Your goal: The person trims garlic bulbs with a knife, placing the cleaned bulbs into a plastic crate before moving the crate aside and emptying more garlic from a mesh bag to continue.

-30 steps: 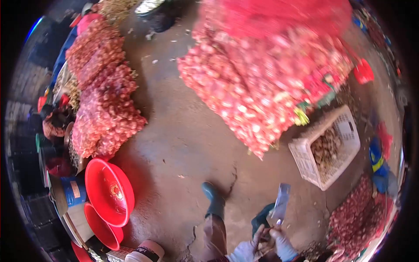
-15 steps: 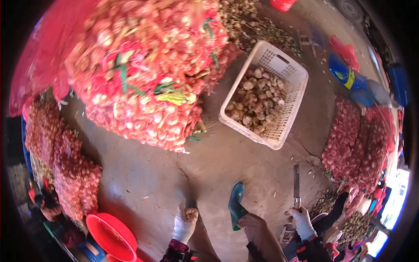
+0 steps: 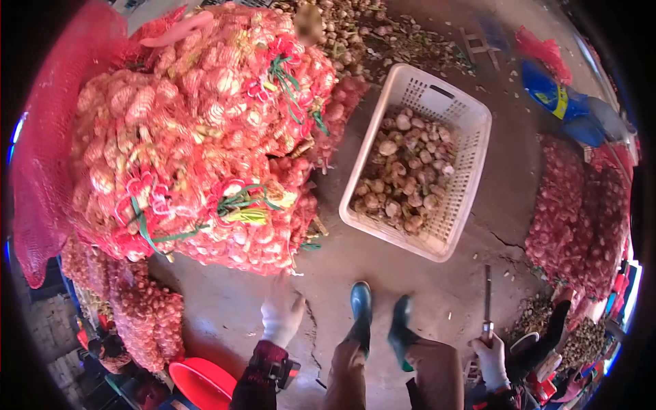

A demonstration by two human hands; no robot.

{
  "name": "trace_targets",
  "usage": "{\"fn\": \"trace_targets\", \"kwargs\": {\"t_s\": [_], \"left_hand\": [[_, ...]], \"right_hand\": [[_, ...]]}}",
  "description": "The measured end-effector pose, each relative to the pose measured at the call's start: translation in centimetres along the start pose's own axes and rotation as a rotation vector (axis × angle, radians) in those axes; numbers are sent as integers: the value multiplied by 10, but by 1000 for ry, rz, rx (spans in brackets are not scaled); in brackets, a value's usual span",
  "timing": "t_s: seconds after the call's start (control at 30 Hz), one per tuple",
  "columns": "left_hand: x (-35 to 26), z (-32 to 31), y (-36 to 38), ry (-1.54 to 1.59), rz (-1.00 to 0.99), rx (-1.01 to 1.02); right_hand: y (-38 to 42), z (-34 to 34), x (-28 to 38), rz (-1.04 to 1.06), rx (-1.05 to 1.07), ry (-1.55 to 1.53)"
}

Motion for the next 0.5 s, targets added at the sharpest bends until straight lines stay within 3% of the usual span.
{"fn": "trace_targets", "kwargs": {"t_s": [0.03,0.1,0.2,0.3,0.33,0.4,0.5], "left_hand": [[-19,13,-23,-198,-156,-101],[-43,32,-69,-307,-157,-49],[-62,50,-119,-688,-303,-199],[-33,60,-149,-998,-10,-148],[-18,59,-150,-974,67,-21],[-37,57,-139,-1017,72,20],[-25,20,-120,-636,264,-39]], "right_hand": [[-7,8,2,25,11,-29],[-16,28,7,-11,18,-91],[-46,76,-11,48,-54,-25],[-55,85,44,-69,-53,7],[-73,98,35,-78,-42,3],[-116,134,13,-9,-1,-65],[-141,156,64,-11,28,1]]}}
Point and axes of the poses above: each hand's wrist, its own y-axis away from the middle knuckle, its own z-axis out of the back of the hand, x = y × z, the point moved 4 cm from there along -y, towards the middle knuckle, and after that the axes turned 11 degrees about -y, right-handed, at the moved point
